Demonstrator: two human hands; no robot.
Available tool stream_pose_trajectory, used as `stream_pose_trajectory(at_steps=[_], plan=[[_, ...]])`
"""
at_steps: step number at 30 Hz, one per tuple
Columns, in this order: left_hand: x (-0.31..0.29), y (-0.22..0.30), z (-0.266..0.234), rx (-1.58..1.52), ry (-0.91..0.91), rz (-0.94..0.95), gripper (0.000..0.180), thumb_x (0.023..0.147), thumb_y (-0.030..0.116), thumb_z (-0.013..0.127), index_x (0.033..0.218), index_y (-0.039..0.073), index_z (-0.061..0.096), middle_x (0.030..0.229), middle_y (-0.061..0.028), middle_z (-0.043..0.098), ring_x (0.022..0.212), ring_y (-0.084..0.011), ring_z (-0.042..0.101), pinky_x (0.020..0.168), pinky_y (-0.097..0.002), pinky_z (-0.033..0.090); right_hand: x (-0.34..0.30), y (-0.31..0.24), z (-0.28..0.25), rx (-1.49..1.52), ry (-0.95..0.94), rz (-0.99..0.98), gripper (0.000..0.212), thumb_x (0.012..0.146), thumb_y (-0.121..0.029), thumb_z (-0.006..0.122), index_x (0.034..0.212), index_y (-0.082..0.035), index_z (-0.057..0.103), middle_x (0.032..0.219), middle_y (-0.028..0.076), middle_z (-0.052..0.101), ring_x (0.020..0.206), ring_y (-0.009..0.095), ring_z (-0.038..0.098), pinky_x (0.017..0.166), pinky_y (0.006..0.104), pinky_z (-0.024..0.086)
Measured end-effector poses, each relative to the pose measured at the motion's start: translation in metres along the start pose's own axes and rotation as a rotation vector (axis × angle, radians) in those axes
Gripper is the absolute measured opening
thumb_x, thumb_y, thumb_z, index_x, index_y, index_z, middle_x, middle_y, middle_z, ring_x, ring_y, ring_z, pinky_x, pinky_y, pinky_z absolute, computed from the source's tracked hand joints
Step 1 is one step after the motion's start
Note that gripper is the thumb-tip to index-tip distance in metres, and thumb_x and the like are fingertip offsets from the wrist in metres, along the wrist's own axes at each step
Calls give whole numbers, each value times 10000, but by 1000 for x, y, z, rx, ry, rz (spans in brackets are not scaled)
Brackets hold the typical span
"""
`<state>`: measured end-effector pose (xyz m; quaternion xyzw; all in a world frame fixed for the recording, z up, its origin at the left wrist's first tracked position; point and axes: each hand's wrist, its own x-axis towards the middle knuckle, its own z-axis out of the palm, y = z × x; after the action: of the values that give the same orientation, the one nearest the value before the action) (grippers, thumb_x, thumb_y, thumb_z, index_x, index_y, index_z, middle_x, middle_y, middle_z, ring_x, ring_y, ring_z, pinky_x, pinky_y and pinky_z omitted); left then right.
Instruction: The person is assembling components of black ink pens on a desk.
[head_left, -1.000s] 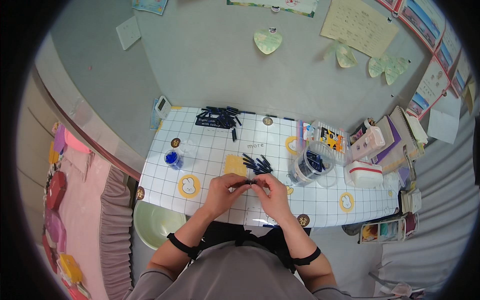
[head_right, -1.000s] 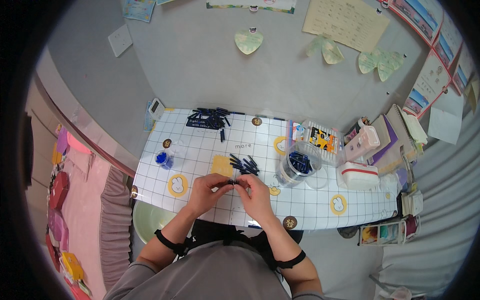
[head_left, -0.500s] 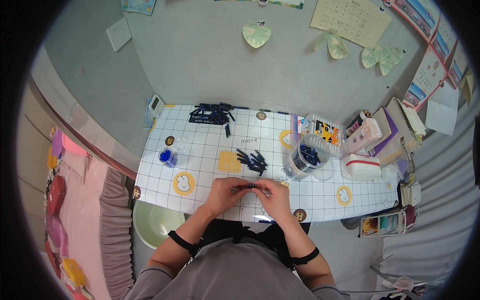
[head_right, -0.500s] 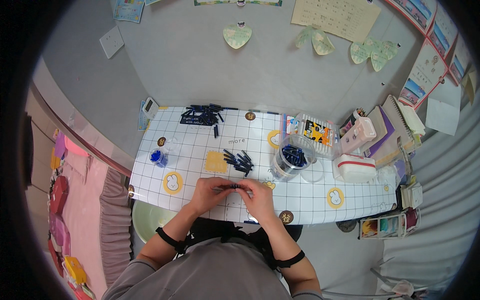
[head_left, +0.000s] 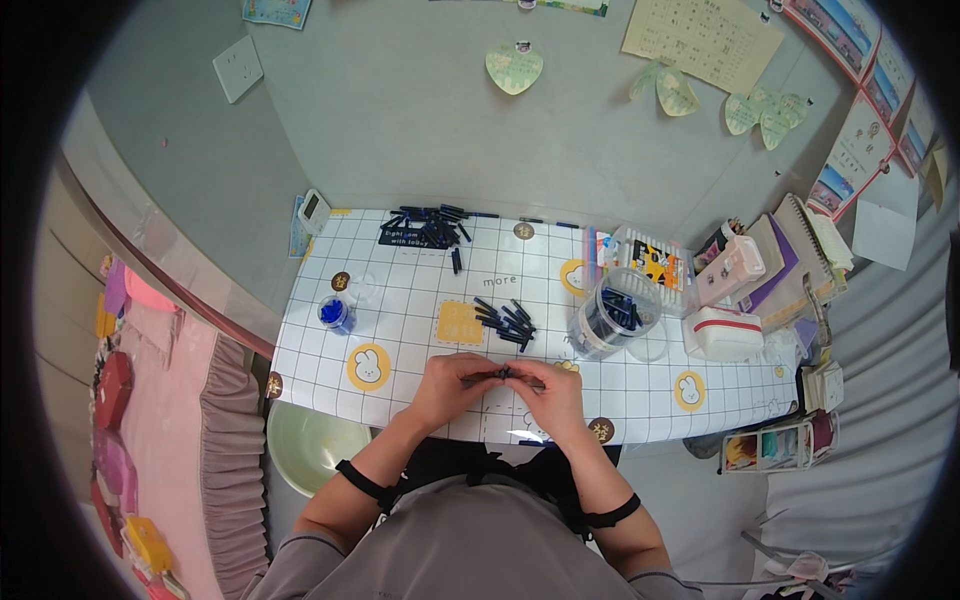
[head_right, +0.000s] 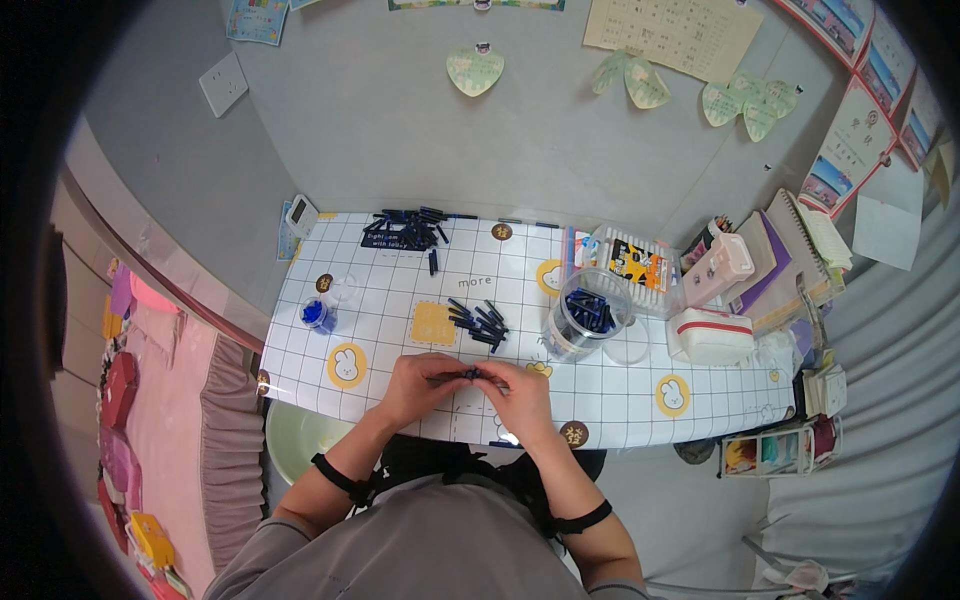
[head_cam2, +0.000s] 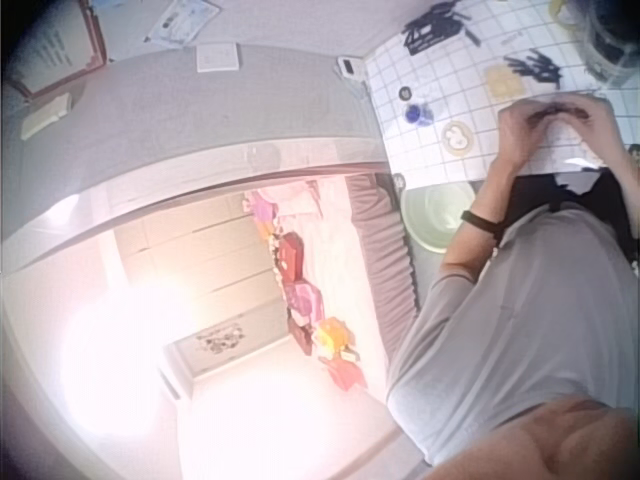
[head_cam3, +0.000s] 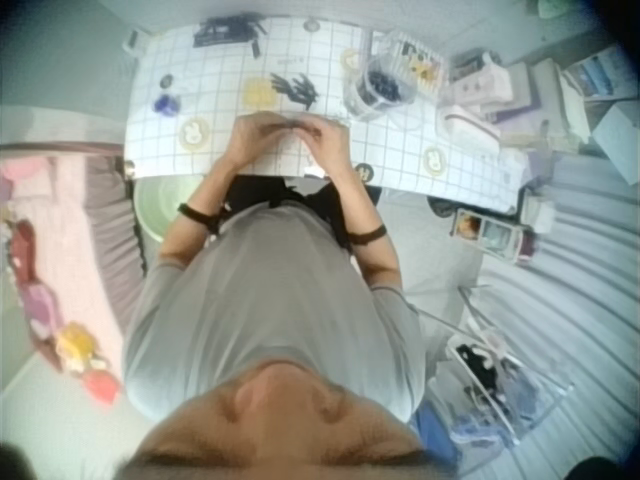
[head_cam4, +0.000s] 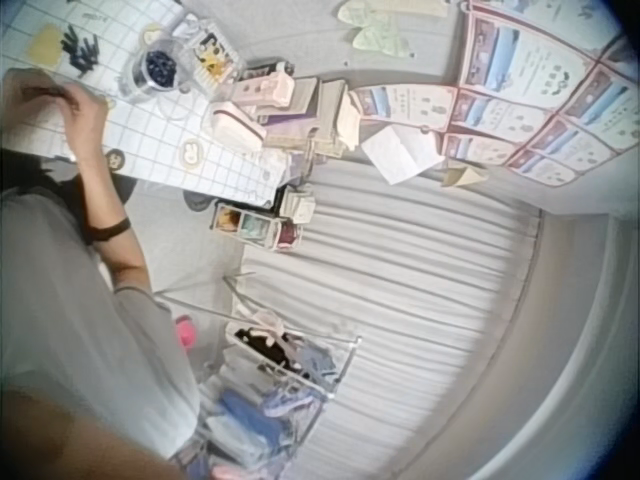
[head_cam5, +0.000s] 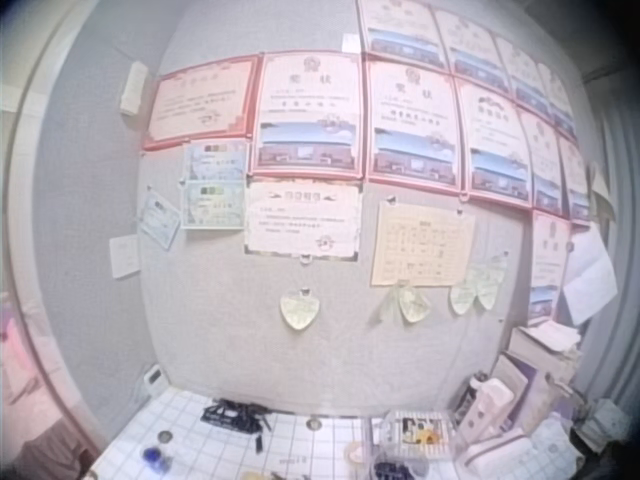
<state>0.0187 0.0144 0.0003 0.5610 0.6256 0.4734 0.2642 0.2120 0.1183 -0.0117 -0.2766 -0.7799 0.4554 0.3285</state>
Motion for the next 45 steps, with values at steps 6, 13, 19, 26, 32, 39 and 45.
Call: stream_pose_trajectory(at_steps=[6, 13, 19, 26, 32, 39, 45], plan=[[1, 0, 0, 22, -7, -9, 215, 916, 44, 865, 1118, -17, 824, 1096, -132, 834, 942, -219, 829, 848, -316, 671, 1, 0, -1, -34, -2, -17, 302, 923, -31, 853, 1224, -34, 819, 1043, 155, 843, 912, 231, 839, 805, 312, 666], [1, 1, -5, 92, -29, 14, 192, 914, 52, 865, 1101, 21, 840, 1044, -108, 841, 871, -218, 805, 803, -318, 643, 4, 2, -1, -32, -21, 12, 250, 900, 17, 862, 1148, -11, 846, 980, 132, 853, 893, 181, 837, 799, 269, 660], [0, 11, -10, -69, -119, -16, 180, 929, 45, 850, 1109, 58, 859, 1017, -97, 841, 889, -243, 791, 773, -328, 609, -1, -16, -12, -36, -13, -25, 214, 869, -19, 887, 1078, -33, 845, 953, 108, 845, 844, 203, 835, 751, 289, 651], [22, 71, -10, -34, -168, 191, 199, 915, 68, 875, 1114, 74, 867, 1003, -98, 836, 864, -248, 783, 761, -330, 606, -6, -48, -50, -10, 102, -115, 201, 855, -13, 898, 1050, -26, 848, 936, 97, 842, 785, 182, 804, 666, 282, 616], [58, 123, 6, -47, -164, 351, 183, 904, 64, 885, 1086, 69, 865, 964, -102, 825, 842, -249, 787, 738, -314, 605, -9, -85, -96, -91, 307, -157, 218, 821, 33, 904, 1027, -9, 847, 932, 112, 836, 810, 185, 800, 706, 273, 605], [91, 140, 37, -19, 53, 396, 189, 888, 51, 888, 1069, 54, 834, 968, -93, 823, 873, -255, 796, 771, -347, 616, 10, -98, -136, -145, 435, -210, 205, 871, 3, 891, 1065, -21, 833, 946, 98, 829, 813, 157, 802, 635, 263, 590], [126, 136, 60, 210, 217, 633, 287, 880, 10, 862, 1152, 98, 839, 1038, -67, 830, 1041, -265, 755, 909, -371, 582, 29, -73, -145, -14, 562, -134, 272, 918, 26, 837, 1188, 3, 813, 1039, 119, 850, 883, 161, 813, 803, 288, 631]])
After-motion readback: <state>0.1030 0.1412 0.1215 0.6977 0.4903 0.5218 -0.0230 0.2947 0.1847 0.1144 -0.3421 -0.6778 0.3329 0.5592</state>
